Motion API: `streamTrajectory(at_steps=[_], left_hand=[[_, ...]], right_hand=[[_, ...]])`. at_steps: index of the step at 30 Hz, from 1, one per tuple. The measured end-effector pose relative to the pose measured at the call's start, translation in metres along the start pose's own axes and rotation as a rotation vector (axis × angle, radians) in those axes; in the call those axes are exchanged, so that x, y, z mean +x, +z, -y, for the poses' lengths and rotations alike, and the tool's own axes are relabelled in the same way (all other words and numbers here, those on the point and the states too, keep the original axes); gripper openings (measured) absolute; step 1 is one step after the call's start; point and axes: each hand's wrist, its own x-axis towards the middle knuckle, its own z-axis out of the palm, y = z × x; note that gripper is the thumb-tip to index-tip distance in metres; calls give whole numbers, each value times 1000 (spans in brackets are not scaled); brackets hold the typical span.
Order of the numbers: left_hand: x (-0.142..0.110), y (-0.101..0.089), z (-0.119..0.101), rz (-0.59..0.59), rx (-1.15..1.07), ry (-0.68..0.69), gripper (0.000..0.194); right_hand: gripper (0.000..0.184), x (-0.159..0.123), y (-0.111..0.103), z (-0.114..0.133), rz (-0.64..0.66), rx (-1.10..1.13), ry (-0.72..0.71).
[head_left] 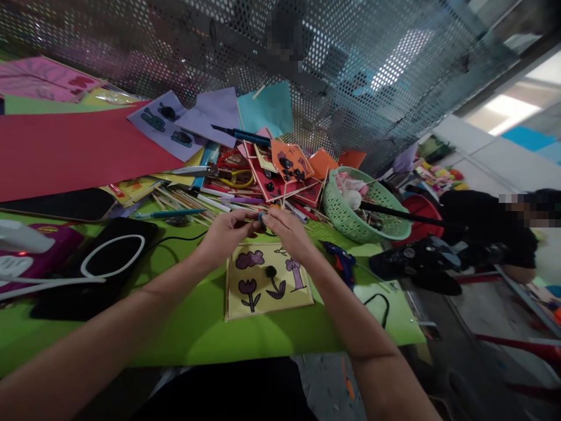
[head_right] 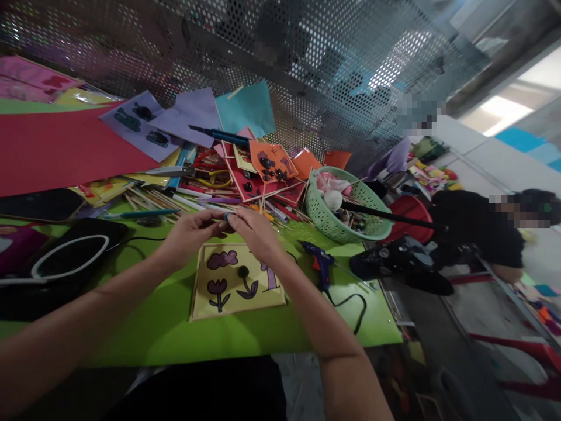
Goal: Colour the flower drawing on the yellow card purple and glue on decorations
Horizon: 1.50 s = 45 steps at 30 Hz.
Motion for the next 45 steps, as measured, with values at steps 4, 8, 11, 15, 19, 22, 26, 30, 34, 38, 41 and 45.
streamTrajectory(at_steps=[4, 8, 11, 15, 19, 22, 26, 30, 34, 38, 41, 45], left_hand=[[-1, 2, -1, -9, -38, 15, 37], [0, 2, -1, -5, -48, -21, 37], [1, 0, -2, 2, -30, -39, 38], [2, 0, 0, -1, 9, -4, 38], [1, -1, 4, -3, 29, 80, 31], [0, -2, 3, -1, 44, 96, 27], [0, -2, 0, -7, 103, 98, 25], [-1, -2, 2, -8, 185, 170, 21], [-3, -3, 10, -14, 226, 241, 21], [-1, -4, 18, -5, 234, 266, 23], [2, -5, 21, -14, 246, 333, 24], [2, -5, 19, -76, 375, 471, 20]], right_hand=[[35, 1, 3, 0, 2, -23, -25], [29, 1, 3, -3, -1, -17, -21], [29, 1, 2, -4, 20, 12, -18], [37, 1, 1, -3, 28, 16, -28], [37, 1, 3, -3, 21, 5, -35], [32, 2, 4, -3, 19, 17, -36], [35, 0, 2, -3, 25, 47, -33], [40, 0, 1, -2, 24, 46, -22], [35, 1, 2, -3, 19, 25, -63], [31, 1, 2, -4, 16, 17, -95], [30, 0, 0, -2, 25, 34, -109], [34, -1, 0, 1, 36, 33, -91]])
